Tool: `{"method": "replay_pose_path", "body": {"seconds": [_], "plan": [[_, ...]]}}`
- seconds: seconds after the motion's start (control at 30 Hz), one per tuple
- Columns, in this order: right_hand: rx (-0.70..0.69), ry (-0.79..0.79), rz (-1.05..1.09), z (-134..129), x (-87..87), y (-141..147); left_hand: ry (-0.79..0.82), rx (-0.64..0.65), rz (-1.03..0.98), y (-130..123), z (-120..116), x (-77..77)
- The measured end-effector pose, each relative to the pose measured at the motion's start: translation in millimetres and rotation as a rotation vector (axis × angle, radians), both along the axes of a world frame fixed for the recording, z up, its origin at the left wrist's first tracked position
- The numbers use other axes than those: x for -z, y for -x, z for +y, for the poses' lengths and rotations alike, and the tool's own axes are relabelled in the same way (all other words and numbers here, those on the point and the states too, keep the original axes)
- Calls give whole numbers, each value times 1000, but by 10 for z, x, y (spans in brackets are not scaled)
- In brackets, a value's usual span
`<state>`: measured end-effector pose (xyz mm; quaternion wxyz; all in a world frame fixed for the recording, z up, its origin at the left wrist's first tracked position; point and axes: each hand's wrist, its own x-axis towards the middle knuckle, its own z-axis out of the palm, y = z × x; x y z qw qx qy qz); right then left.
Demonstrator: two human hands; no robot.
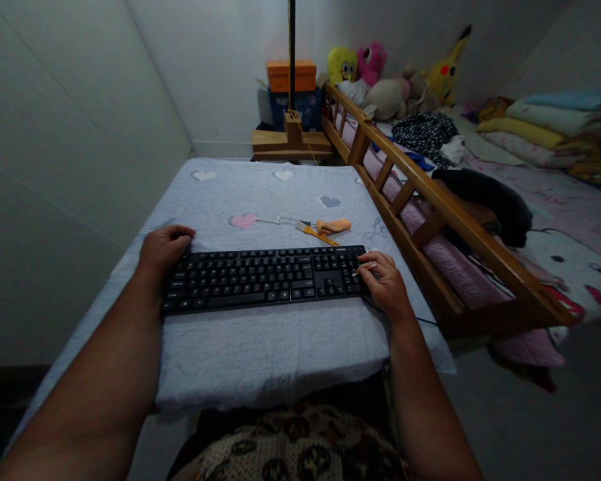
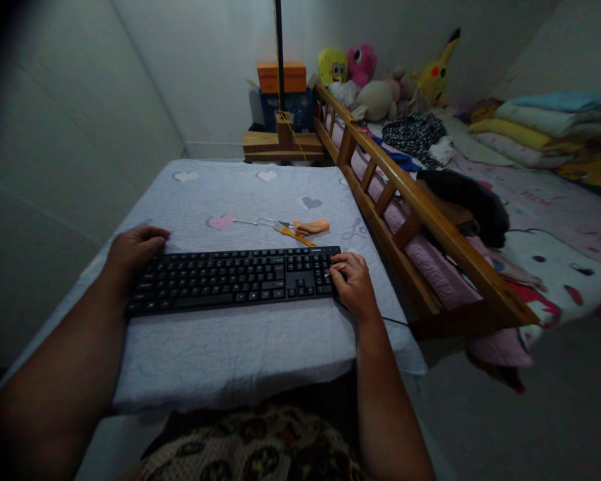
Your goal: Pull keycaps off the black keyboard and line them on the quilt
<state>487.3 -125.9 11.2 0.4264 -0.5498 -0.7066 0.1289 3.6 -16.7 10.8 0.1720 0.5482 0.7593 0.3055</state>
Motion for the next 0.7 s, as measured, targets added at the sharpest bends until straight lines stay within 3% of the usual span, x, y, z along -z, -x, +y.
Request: {"method": "replay_pose_path", "body": {"seconds": [0.33, 0.7], "plan": [[-33, -11, -5, -6, -41, 48, 11, -17, -11, -44, -7, -57], [-66, 16, 16, -36, -76, 45, 3, -2, 0, 5, 21, -1]]}}
